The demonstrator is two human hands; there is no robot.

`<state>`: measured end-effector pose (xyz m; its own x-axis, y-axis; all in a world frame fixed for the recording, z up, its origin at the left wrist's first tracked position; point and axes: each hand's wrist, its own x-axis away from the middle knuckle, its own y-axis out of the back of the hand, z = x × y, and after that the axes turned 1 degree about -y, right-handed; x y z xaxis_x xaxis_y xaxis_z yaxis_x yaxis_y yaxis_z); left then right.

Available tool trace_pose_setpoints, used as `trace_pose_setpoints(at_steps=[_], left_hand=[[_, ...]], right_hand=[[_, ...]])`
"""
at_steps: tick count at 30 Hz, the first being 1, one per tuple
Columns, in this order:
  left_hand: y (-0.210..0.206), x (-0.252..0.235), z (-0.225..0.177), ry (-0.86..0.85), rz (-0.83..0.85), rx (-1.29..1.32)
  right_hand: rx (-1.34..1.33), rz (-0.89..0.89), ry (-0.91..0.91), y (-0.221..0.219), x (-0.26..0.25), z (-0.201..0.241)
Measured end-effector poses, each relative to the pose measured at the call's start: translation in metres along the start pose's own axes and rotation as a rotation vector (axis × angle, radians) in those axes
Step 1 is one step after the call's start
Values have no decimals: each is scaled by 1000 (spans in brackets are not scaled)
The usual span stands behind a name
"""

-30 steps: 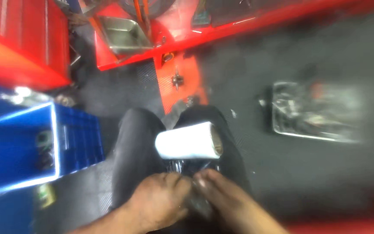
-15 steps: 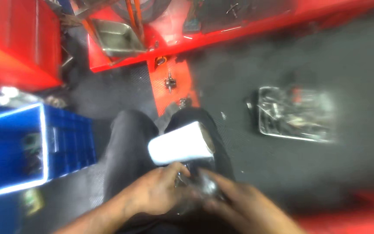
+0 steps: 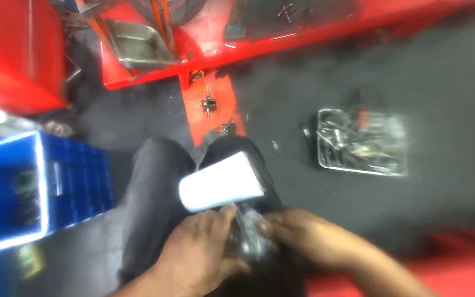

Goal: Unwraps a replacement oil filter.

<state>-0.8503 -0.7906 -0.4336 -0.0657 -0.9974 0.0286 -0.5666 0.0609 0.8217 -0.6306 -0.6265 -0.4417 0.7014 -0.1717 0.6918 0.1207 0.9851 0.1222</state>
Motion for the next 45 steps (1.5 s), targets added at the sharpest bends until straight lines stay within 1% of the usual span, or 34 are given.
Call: trace_pose_setpoints(at_steps=[1,2,4,7,9,11,12,14,16,17,19,20,22,24,27,29,31,34,35,36,37,39,40,42,45], left_hand=[[-3,-2,1,-10,-30,-54],[-4,-4,1,-11,-25,-68],[-8,-5,0,-13,3,-20],[-19,-4,-2,-47,-59,40],[-24,-8,-6,-103,-103,28],[-25,-15,-10,-195,-116,-26],[-24,-20,-9,-250,-104,-42],[-25,-25,-3,-297,-20,-3],[-26,-27,4,-243,73,107],[-26,-29,7,-195,99,185],[-21,-35,10,-82,170,345],[-17,-40,10,-16,225,396],[-6,-50,10,97,358,450],[0,-57,12,144,451,488],[5,-65,10,174,561,559],[6,-69,9,207,611,680],[4,-68,11,190,640,839],[-4,-65,11,155,698,1001],[-5,-66,11,148,717,1019],[-2,-65,10,156,731,979],[3,-64,6,178,724,905],[17,-55,-5,242,690,630],[20,-48,-10,253,640,500],[13,-29,-18,190,440,296],[-14,-6,-26,-18,107,69]], right_hand=[[3,19,-22,2,-2,3],[22,28,-39,4,-3,7],[80,38,-70,5,-5,13],[90,57,-94,7,-5,15],[47,78,-98,5,-4,11],[5,77,-99,2,-1,5],[10,61,-104,1,1,2],[140,-15,-117,-3,6,1],[330,-141,-111,-10,16,1],[397,-239,-82,-16,21,0],[465,-478,65,-28,29,-12],[462,-541,153,-30,33,-19],[470,-545,345,-31,39,-30],[503,-578,504,-39,36,-37],[566,-797,688,-61,16,-37],[661,-923,763,-61,8,-30],[765,-939,767,-56,10,-20],[798,-780,674,-52,20,-7],[785,-735,632,-50,23,-5],[763,-704,591,-46,24,-5],[737,-681,544,-44,26,-7],[654,-651,448,-40,30,-11],[589,-636,401,-39,33,-13],[467,-591,309,-35,36,-15],[342,-468,168,-21,33,-7]])
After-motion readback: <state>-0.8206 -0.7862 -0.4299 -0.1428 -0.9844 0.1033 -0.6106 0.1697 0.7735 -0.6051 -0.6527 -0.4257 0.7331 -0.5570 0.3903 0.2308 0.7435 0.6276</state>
